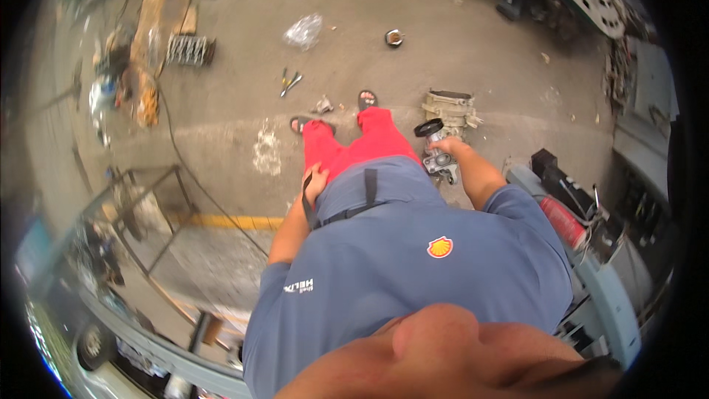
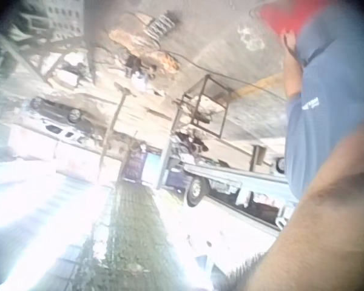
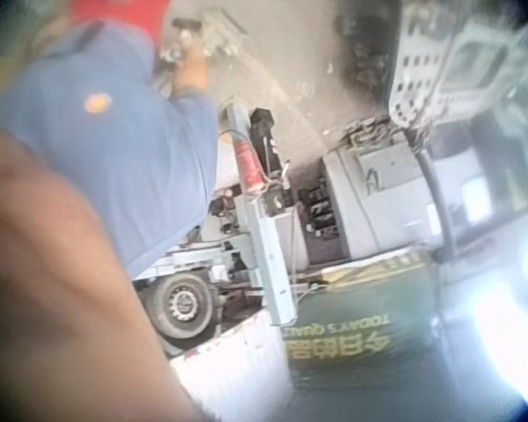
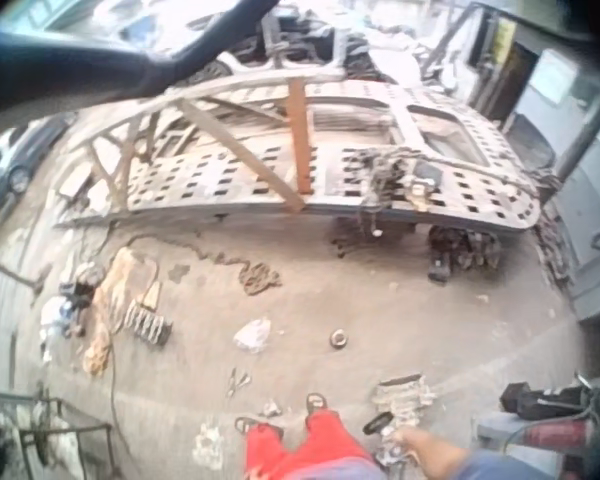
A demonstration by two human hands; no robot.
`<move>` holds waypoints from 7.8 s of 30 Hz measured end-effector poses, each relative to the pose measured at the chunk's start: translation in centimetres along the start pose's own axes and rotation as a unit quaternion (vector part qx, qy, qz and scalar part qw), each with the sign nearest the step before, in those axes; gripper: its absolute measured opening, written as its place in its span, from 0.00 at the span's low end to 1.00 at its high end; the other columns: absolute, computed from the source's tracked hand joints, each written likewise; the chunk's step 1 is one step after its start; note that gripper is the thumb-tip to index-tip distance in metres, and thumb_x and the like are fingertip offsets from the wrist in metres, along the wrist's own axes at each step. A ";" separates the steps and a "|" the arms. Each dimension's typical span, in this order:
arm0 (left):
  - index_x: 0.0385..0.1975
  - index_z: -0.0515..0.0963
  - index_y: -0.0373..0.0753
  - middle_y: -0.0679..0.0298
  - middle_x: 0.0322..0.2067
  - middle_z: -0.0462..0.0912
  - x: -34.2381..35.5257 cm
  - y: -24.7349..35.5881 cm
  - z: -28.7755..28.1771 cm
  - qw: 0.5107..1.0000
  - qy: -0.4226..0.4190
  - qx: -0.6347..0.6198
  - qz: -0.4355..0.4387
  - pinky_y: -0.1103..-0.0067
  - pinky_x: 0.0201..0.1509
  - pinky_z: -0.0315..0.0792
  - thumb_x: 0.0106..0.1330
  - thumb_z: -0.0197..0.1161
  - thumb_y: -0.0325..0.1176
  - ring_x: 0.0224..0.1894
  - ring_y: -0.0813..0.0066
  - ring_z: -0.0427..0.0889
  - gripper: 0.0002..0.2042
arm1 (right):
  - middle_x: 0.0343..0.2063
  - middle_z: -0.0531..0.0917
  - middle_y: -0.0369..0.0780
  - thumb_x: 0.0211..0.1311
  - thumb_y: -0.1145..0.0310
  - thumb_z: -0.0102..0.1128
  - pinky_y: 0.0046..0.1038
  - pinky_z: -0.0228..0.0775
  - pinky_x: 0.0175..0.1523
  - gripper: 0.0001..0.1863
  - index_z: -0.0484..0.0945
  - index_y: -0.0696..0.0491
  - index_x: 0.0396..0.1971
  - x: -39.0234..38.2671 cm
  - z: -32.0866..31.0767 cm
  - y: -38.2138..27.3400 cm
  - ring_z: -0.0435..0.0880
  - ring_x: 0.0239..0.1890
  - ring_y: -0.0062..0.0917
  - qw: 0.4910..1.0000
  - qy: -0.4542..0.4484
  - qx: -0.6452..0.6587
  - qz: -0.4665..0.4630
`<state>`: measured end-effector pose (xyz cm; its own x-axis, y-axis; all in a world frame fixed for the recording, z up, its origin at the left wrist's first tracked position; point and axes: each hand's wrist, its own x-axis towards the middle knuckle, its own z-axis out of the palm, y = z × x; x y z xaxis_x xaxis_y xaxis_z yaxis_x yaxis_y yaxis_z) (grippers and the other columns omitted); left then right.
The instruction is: The person uses a wrench to loosen and remove bolts from a small metal engine component, then places the bolts on a nearby engine block. The person also handles a spray can and a power tool while working at a cluttered workbench.
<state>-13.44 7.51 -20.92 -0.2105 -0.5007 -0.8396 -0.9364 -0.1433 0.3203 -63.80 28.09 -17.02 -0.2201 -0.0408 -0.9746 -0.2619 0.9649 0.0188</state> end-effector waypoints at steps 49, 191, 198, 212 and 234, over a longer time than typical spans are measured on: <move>0.45 0.84 0.30 0.39 0.36 0.85 -0.4 -13.2 -35.0 0.954 0.138 -0.195 -0.183 0.59 0.45 0.75 0.80 0.52 0.49 0.41 0.46 0.86 0.24 | 0.49 0.88 0.51 0.42 0.37 0.77 0.39 0.79 0.55 0.51 0.80 0.66 0.57 4.1 2.7 -57.2 0.89 0.47 0.38 0.979 0.145 0.133 -0.049; 0.58 0.74 0.36 0.55 0.50 0.82 -9.3 -16.0 -47.3 0.814 0.351 -0.344 0.311 0.68 0.58 0.77 0.50 0.81 0.29 0.54 0.61 0.84 0.32 | 0.49 0.90 0.37 0.73 0.39 0.57 0.40 0.80 0.62 0.27 0.84 0.45 0.57 -14.0 31.8 -21.4 0.88 0.53 0.32 0.804 -0.074 0.589 -0.035; 0.63 0.69 0.34 0.58 0.53 0.84 -20.1 -18.1 -53.6 0.749 0.408 -0.420 0.310 0.72 0.61 0.78 0.59 0.78 0.26 0.56 0.69 0.85 0.33 | 0.42 0.91 0.35 0.65 0.37 0.62 0.47 0.84 0.49 0.26 0.86 0.42 0.49 -17.7 28.5 -23.6 0.90 0.44 0.32 0.962 -0.048 0.262 0.055; 0.69 0.66 0.39 0.62 0.57 0.81 -26.3 -21.6 -54.0 0.446 0.519 -0.686 0.246 0.75 0.56 0.77 0.65 0.71 0.26 0.55 0.73 0.81 0.32 | 0.42 0.91 0.37 0.61 0.37 0.62 0.45 0.83 0.44 0.26 0.87 0.42 0.47 -5.7 21.1 -51.3 0.91 0.40 0.31 0.990 -0.144 -0.001 -0.013; 0.66 0.71 0.41 0.69 0.55 0.80 -30.2 -58.3 -63.2 0.239 0.617 -0.739 0.127 0.75 0.58 0.74 0.66 0.71 0.24 0.55 0.76 0.79 0.28 | 0.41 0.92 0.41 0.60 0.42 0.64 0.47 0.82 0.46 0.26 0.88 0.48 0.44 -20.7 52.2 -93.4 0.91 0.37 0.39 0.969 -0.159 -0.144 -0.120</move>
<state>65.27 -22.95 13.46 0.8892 -0.3931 -0.2340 0.3765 0.3381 0.8625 14.31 -47.60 -10.21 0.1687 -0.1296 -0.9771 -0.5304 0.8236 -0.2009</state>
